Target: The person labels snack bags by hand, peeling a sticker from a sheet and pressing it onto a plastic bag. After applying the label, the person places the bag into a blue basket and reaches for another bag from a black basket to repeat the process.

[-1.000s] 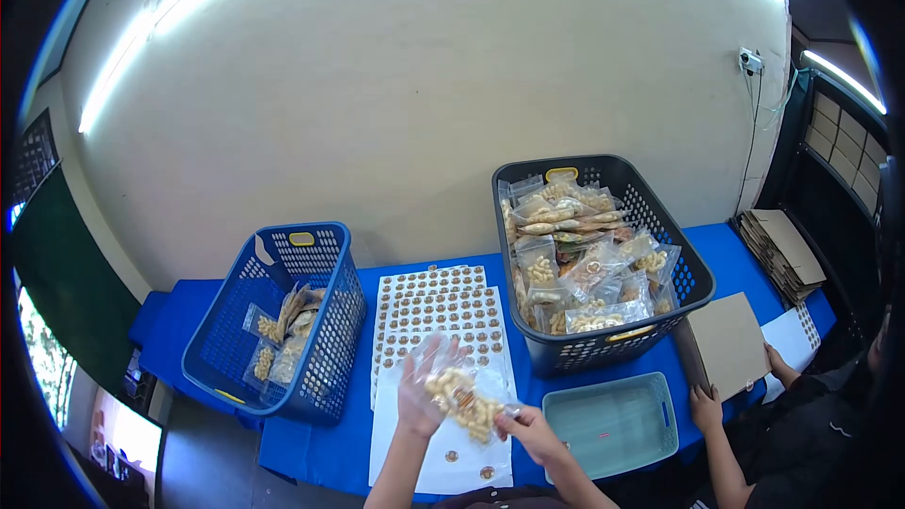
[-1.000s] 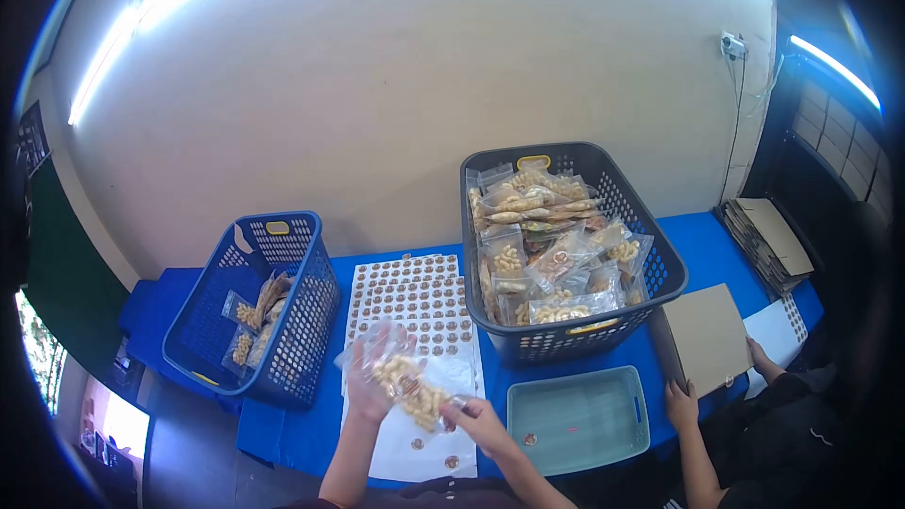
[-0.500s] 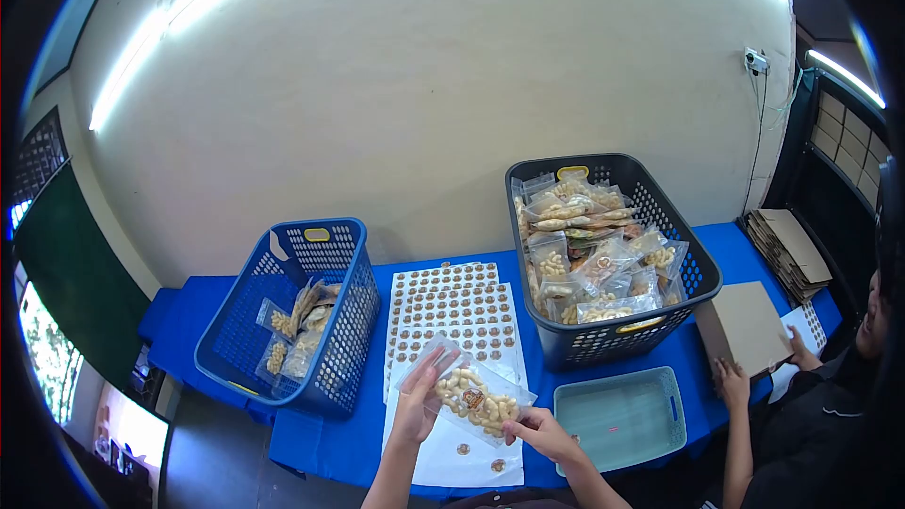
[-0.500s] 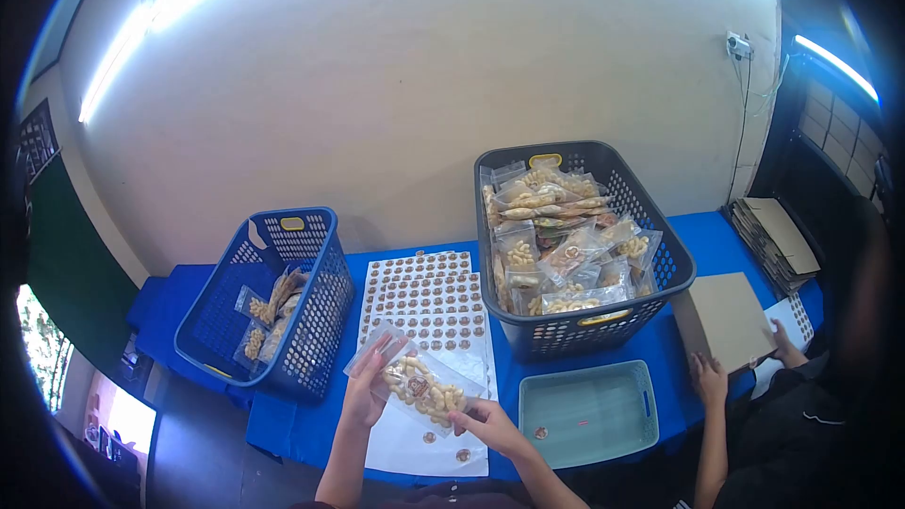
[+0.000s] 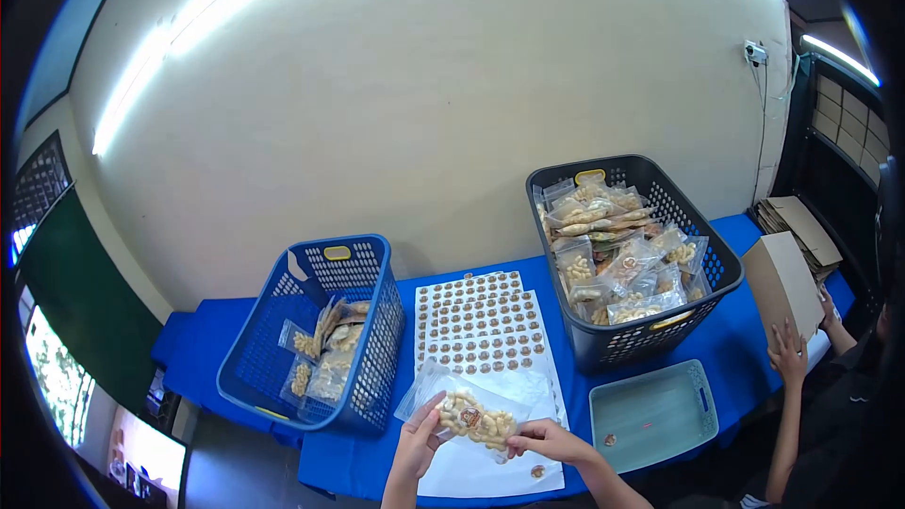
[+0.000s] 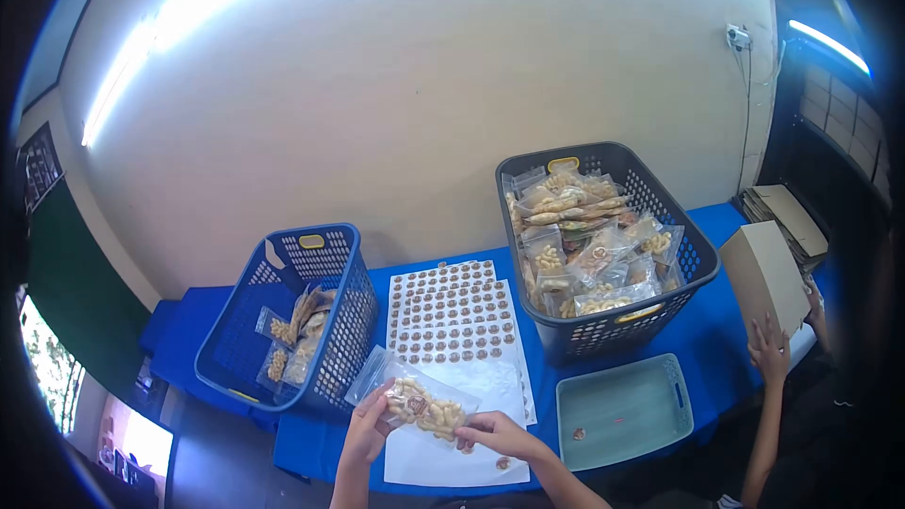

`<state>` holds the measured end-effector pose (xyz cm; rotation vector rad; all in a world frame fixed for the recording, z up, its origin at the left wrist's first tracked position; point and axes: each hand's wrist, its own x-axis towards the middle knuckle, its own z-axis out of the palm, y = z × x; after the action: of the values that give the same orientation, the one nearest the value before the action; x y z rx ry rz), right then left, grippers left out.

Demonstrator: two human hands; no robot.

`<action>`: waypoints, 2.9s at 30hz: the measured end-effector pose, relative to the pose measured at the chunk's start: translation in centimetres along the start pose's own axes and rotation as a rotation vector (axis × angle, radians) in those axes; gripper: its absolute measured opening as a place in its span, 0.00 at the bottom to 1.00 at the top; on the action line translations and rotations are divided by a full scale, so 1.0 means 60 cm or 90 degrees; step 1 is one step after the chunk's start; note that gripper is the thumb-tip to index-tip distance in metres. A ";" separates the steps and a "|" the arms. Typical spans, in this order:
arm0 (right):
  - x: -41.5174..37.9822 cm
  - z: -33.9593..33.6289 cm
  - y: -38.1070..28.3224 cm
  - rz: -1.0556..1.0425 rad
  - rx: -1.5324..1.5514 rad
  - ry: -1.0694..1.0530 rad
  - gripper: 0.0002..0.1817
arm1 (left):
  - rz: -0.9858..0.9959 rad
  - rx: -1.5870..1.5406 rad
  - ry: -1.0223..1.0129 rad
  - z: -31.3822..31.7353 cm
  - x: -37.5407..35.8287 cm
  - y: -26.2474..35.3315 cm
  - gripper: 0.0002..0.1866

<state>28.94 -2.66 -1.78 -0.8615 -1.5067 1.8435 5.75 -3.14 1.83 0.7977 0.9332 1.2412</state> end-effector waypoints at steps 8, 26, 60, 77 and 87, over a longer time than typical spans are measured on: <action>0.017 -0.062 -0.082 -0.243 0.230 0.420 0.12 | 0.106 -0.001 -0.039 -0.072 -0.002 0.051 0.27; -0.020 0.025 0.121 -0.196 0.242 0.733 0.14 | 0.225 0.458 -0.111 -0.310 0.172 0.311 0.13; 0.043 0.114 0.151 0.000 0.054 0.660 0.06 | 0.348 0.452 0.028 -0.360 0.331 0.348 0.07; 0.157 0.220 -0.037 -0.058 0.087 0.207 0.14 | -0.023 -0.060 -0.354 -0.213 0.074 0.240 0.16; 0.180 0.260 -0.021 -0.046 0.042 0.164 0.18 | 0.296 0.238 -0.080 -0.205 0.068 0.182 0.13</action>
<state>10.09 -3.19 0.51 -0.9592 -1.2943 1.6498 -9.61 2.70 5.86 1.4336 0.9177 1.4087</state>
